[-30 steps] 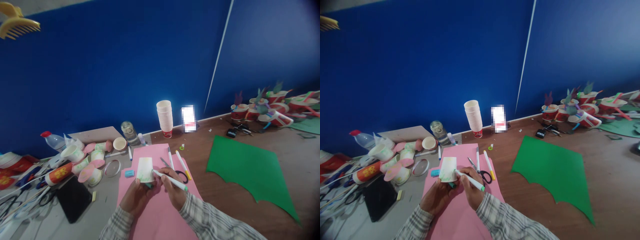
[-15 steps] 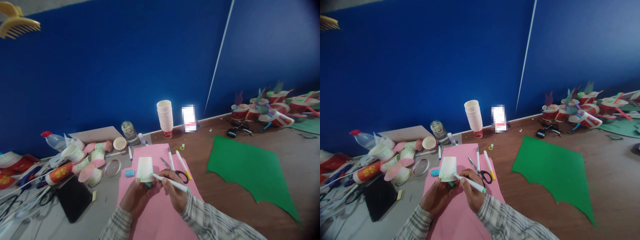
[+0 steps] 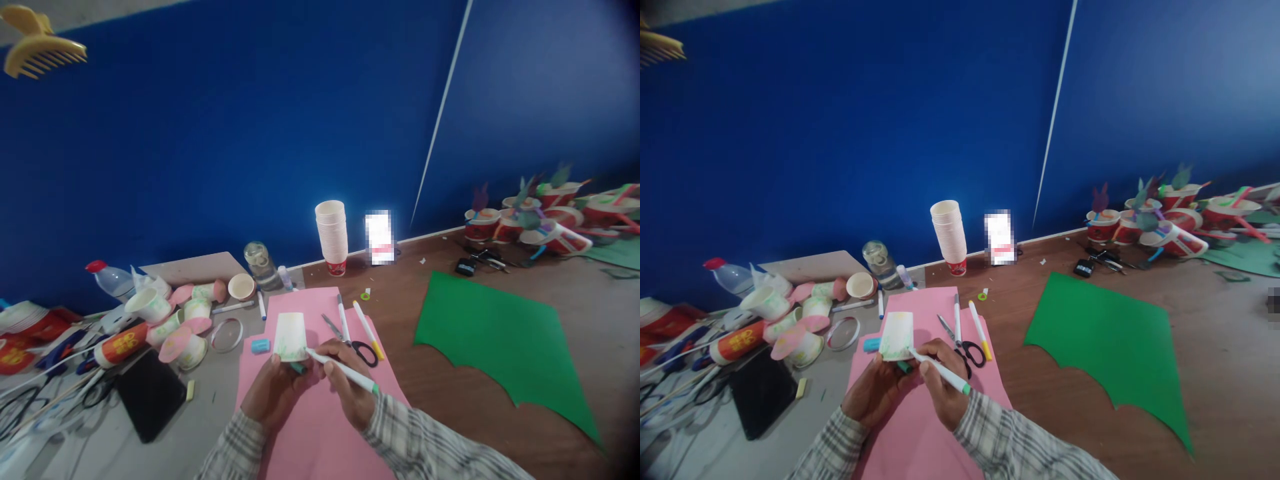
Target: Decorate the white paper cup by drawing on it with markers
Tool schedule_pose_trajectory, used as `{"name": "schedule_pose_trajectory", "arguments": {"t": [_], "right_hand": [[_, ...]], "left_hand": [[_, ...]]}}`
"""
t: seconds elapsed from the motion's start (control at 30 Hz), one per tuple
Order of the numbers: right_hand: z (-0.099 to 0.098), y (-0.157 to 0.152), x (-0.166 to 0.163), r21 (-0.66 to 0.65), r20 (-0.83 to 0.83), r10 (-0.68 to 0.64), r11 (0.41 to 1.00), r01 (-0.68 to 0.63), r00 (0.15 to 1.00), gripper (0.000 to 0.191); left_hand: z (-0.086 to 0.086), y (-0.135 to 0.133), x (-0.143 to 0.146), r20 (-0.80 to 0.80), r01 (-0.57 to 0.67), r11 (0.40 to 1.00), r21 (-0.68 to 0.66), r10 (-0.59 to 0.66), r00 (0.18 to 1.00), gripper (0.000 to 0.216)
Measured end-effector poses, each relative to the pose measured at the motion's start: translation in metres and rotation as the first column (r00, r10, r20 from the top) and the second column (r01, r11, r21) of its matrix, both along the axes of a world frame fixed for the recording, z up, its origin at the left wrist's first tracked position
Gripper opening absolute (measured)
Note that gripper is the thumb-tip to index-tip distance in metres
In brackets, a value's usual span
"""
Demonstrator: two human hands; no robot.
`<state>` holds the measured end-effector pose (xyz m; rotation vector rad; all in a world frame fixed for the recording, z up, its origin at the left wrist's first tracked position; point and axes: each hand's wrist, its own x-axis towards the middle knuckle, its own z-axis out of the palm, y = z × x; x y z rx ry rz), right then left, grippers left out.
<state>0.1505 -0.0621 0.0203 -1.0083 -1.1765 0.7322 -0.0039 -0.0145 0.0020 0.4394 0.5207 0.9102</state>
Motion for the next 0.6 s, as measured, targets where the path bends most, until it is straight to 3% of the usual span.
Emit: {"name": "schedule_pose_trajectory", "arguments": {"t": [0.6], "right_hand": [[0.0021,-0.0001,-0.0037,0.048,0.059,-0.025,0.999,0.023,0.998,0.016]], "left_hand": [[-0.0003,-0.0012,0.0009,-0.040,-0.017,1.000,-0.027,0.016,0.999,0.043]]}}
